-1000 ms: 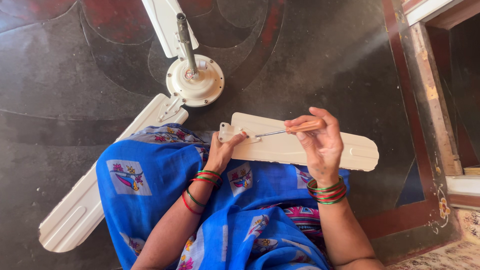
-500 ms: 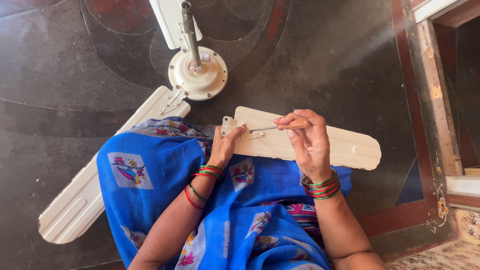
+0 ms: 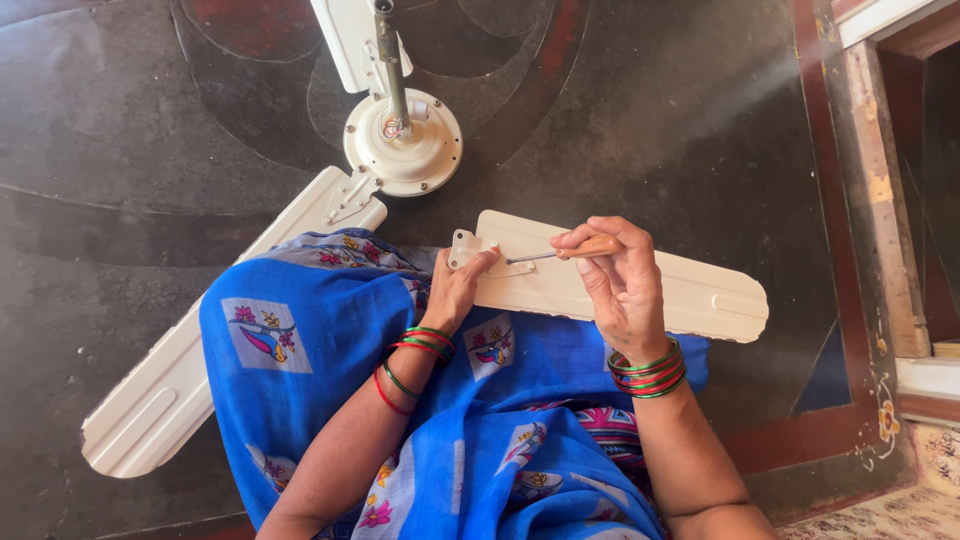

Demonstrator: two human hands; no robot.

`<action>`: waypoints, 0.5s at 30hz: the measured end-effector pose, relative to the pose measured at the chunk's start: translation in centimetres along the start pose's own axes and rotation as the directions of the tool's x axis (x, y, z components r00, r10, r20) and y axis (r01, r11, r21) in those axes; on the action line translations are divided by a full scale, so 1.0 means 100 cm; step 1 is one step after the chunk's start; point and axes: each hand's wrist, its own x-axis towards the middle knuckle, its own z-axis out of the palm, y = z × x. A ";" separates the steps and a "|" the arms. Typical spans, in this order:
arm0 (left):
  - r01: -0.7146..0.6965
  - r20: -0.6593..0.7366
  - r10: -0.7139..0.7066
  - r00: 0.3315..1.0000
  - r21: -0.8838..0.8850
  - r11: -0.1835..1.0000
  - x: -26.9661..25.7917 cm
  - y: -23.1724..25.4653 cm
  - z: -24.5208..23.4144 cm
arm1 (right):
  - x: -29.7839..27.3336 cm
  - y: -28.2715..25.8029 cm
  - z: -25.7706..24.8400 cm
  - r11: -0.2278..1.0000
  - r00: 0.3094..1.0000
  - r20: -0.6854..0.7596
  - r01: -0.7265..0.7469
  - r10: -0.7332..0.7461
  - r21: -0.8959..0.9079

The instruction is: The person uses a screwdriver to remove screws from a ceiling fan blade, detaches the blade, and then reattaches it by inserting screws and tightening them. The person handles the fan blade and screwdriver throughout the process.

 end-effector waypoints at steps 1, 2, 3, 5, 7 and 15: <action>0.006 0.006 -0.006 1.000 -0.008 1.000 0.000 0.000 0.000 | 0.001 0.000 0.000 1.000 1.000 0.011 0.006 -0.006 -0.014; 0.013 0.012 -0.013 1.000 -0.015 1.000 -0.001 0.000 -0.001 | 0.002 -0.001 0.000 1.000 1.000 0.022 0.012 -0.011 -0.027; 0.020 0.018 -0.020 1.000 -0.022 1.000 -0.002 0.000 -0.001 | 0.003 -0.002 0.000 0.999 0.999 0.033 0.018 -0.016 -0.040; 0.006 0.020 -0.006 1.000 -0.020 1.000 -0.002 -0.001 -0.001 | 0.007 -0.004 -0.002 0.996 0.997 0.079 0.033 -0.026 -0.086; 0.001 0.018 0.000 1.000 -0.021 1.000 -0.003 -0.003 -0.002 | 0.011 -0.006 -0.003 0.984 0.993 0.114 0.055 -0.036 -0.167; 0.032 -0.027 -0.034 0.999 -0.038 0.999 -0.003 -0.018 -0.001 | 0.023 -0.024 0.009 0.896 0.980 0.179 0.155 -0.087 -0.416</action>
